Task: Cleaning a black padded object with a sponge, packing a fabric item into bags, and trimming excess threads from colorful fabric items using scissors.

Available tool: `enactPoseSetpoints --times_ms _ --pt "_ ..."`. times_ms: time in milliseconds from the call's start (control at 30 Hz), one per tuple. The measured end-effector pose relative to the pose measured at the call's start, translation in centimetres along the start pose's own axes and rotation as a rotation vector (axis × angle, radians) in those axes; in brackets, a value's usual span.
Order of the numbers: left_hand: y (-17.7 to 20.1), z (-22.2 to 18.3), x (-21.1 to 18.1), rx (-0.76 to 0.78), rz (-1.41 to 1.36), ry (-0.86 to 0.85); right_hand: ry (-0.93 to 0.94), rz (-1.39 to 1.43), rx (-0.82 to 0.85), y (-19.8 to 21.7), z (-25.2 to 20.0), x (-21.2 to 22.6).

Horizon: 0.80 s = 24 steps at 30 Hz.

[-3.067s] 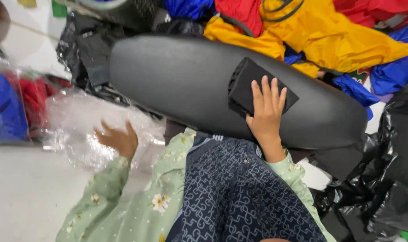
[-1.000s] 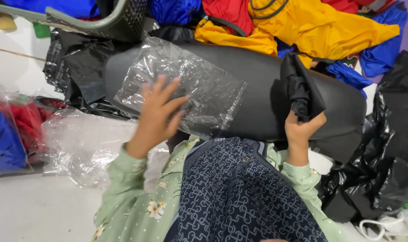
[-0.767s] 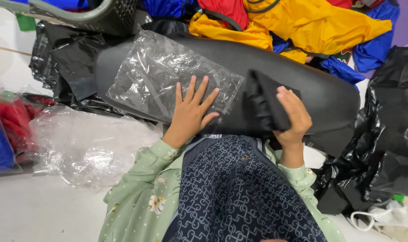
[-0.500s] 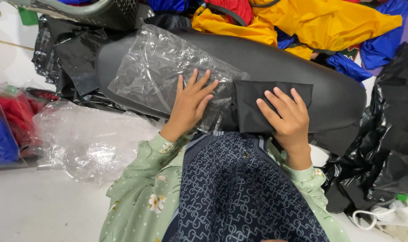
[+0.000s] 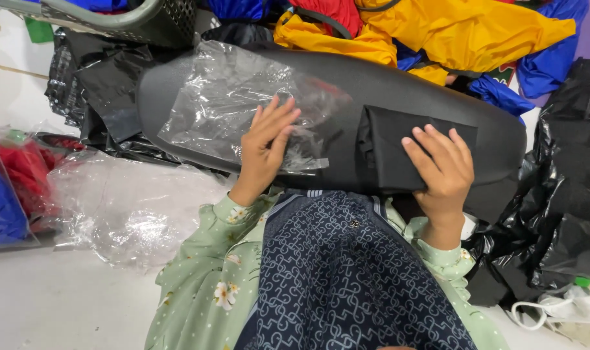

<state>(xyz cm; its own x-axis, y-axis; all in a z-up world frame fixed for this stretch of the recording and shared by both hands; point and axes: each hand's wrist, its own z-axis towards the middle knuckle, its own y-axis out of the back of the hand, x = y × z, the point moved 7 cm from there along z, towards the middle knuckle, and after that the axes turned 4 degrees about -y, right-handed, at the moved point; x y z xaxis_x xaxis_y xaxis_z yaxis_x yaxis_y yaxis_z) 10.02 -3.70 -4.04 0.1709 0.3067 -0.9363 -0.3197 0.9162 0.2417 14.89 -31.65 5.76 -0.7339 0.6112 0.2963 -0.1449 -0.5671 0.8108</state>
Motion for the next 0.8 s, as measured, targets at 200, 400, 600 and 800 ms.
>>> enactPoseSetpoints --times_ms 200,400,600,800 --pt "-1.0 3.3 -6.0 -0.110 -0.509 -0.286 -0.291 0.731 -0.125 0.1 -2.6 -2.8" --pt "-6.5 4.5 -7.3 -0.093 -1.048 -0.298 -0.275 0.676 -0.247 -3.9 -9.4 -3.8" --pt "-2.9 -1.0 -1.3 -0.617 -0.867 -0.326 0.074 0.753 -0.228 0.9 4.4 7.9" --pt "1.3 -4.5 -1.8 -0.476 0.039 0.048 0.131 0.754 -0.053 -5.0 2.6 9.4"
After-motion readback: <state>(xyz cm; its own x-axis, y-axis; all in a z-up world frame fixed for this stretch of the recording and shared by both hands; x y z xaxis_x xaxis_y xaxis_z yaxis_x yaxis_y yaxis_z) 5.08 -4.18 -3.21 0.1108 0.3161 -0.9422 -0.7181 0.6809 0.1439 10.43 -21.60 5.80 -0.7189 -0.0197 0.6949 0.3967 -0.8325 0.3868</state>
